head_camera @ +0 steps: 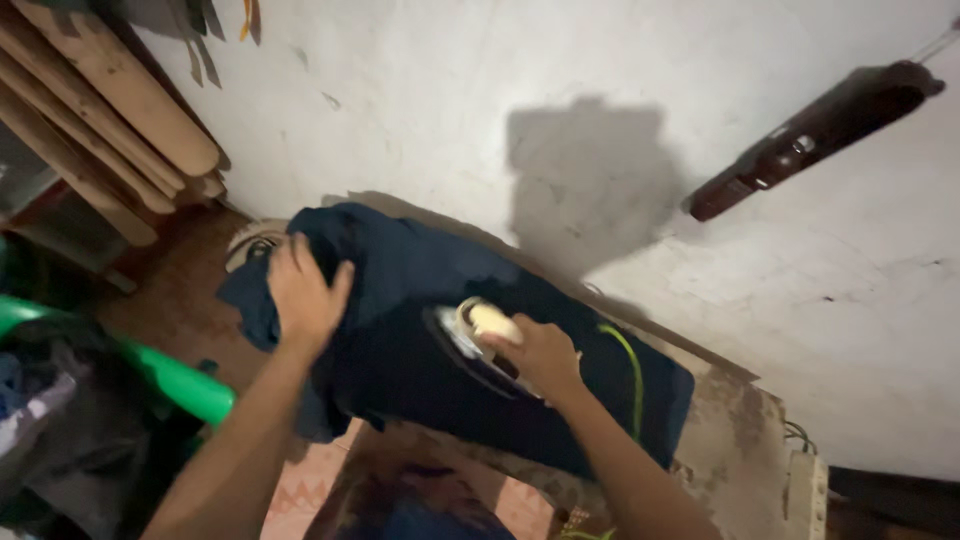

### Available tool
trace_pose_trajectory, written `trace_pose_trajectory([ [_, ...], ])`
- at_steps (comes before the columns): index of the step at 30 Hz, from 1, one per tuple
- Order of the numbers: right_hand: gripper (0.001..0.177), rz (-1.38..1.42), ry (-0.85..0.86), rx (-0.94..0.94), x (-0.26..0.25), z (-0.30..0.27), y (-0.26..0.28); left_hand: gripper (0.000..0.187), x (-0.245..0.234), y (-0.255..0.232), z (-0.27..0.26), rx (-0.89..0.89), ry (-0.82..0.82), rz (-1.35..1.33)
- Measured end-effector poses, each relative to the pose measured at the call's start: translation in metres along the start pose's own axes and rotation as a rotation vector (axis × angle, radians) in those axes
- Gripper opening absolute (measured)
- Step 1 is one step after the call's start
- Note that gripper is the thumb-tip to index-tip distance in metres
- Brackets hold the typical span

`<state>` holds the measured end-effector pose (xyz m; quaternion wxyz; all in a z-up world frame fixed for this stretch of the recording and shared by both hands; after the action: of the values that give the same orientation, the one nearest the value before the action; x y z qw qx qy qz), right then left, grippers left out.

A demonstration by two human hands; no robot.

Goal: The person irons a red garment, a dark blue garment, and a white shirt on an ironing board. They use a spray bottle to moisten the white shirt before ironing it. The person folds the garments after ironing and places them on a nearby chair.

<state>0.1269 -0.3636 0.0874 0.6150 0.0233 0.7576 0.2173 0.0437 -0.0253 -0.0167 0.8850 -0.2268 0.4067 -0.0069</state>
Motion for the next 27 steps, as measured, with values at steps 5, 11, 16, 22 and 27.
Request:
trace_pose_trajectory([
  [5, 0.058, 0.143, -0.061, 0.106, 0.013, 0.023, 0.034, 0.079, 0.033, 0.082, 0.055, -0.517, 0.617, 0.048],
  [11, 0.052, 0.023, -0.071, -0.136, 0.032, 0.038, 0.068, 0.075, 0.044, 0.169, 0.067, -0.555, 0.673, -0.263],
  [16, 0.054, 0.117, -0.072, 0.041, 0.047, 0.071, 0.121, 0.077, 0.028, 0.179, 0.058, -0.514, 0.623, -0.551],
  [22, 0.058, 0.055, 0.138, 0.033, 0.063, 0.082, 0.178, 0.042, 0.007, 0.168, 0.056, -0.431, 0.362, -0.526],
  [27, 0.056, 0.126, 0.077, -0.219, 0.073, 0.09, 0.204, 0.03, -0.002, 0.148, 0.053, -0.365, 0.216, -0.304],
])
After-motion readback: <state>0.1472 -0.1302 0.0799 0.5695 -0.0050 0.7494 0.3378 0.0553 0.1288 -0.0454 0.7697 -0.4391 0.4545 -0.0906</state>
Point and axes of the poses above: each hand's wrist, its own z-axis towards the middle knuckle, its own x-axis out of the palm, y = z × x, the point moved 2 cm from there along z, towards the middle knuckle, and after that the axes turned 12 degrees about x, right-handed, at the moved point
